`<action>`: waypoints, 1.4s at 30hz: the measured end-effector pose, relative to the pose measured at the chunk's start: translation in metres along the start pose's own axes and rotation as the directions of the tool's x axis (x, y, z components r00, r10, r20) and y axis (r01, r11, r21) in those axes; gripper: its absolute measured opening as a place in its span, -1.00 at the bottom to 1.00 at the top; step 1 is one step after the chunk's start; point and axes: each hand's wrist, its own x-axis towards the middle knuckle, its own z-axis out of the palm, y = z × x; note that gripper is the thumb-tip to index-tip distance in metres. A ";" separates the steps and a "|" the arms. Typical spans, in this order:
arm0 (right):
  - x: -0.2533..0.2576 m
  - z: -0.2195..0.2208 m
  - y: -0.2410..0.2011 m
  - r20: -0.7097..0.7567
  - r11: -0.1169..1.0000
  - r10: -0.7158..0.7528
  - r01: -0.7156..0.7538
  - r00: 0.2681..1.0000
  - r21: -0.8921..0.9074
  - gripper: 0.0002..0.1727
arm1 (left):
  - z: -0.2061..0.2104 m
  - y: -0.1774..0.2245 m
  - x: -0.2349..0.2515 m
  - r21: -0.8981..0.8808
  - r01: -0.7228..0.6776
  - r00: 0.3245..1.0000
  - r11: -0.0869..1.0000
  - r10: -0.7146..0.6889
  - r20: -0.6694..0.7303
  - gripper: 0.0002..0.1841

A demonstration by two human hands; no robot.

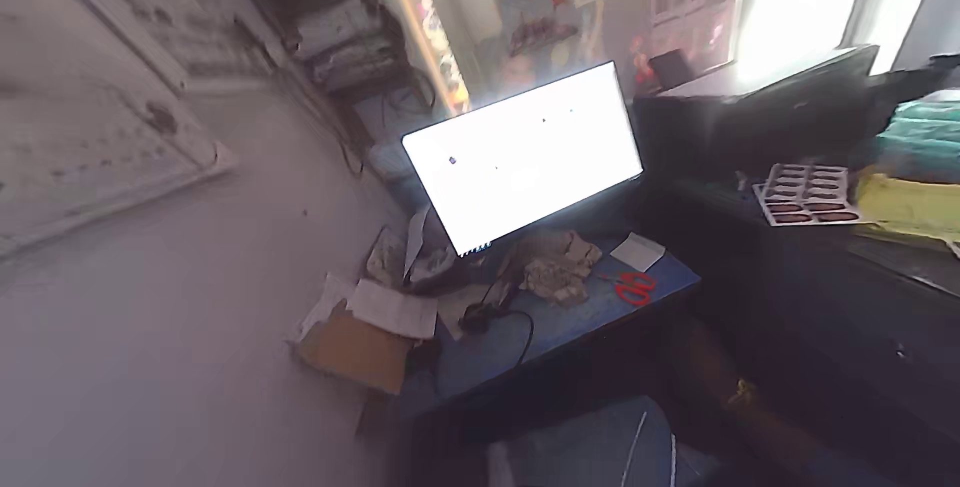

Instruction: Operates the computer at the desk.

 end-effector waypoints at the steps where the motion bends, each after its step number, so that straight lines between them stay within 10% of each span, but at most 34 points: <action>1: 0.001 0.003 0.000 -0.041 1.000 -0.014 0.013 0.999 -0.012 -0.30 | 0.006 -0.005 0.001 0.031 -0.020 0.999 0.999 0.022 -0.038 -0.33; 11: 0.002 0.009 -0.002 -0.088 0.991 -0.098 0.089 0.991 -0.100 -0.32 | 0.032 -0.023 0.014 0.009 -0.104 0.989 0.995 0.103 0.109 -0.44; 22: 0.005 0.018 0.014 -0.126 0.994 -0.107 0.101 0.986 -0.052 -0.30 | -0.016 0.017 0.058 0.139 0.118 0.829 0.983 -0.175 0.531 -0.45; 35: 0.004 0.009 0.002 -0.091 0.996 -0.072 0.067 0.993 -0.058 -0.34 | -0.029 0.039 0.065 0.210 0.094 0.782 0.973 -0.203 0.589 -0.52; 42: -0.002 -0.003 -0.008 -0.069 0.991 -0.110 0.104 0.992 -0.087 -0.37 | -0.012 0.033 0.053 0.151 0.021 0.904 0.988 -0.083 0.420 -0.54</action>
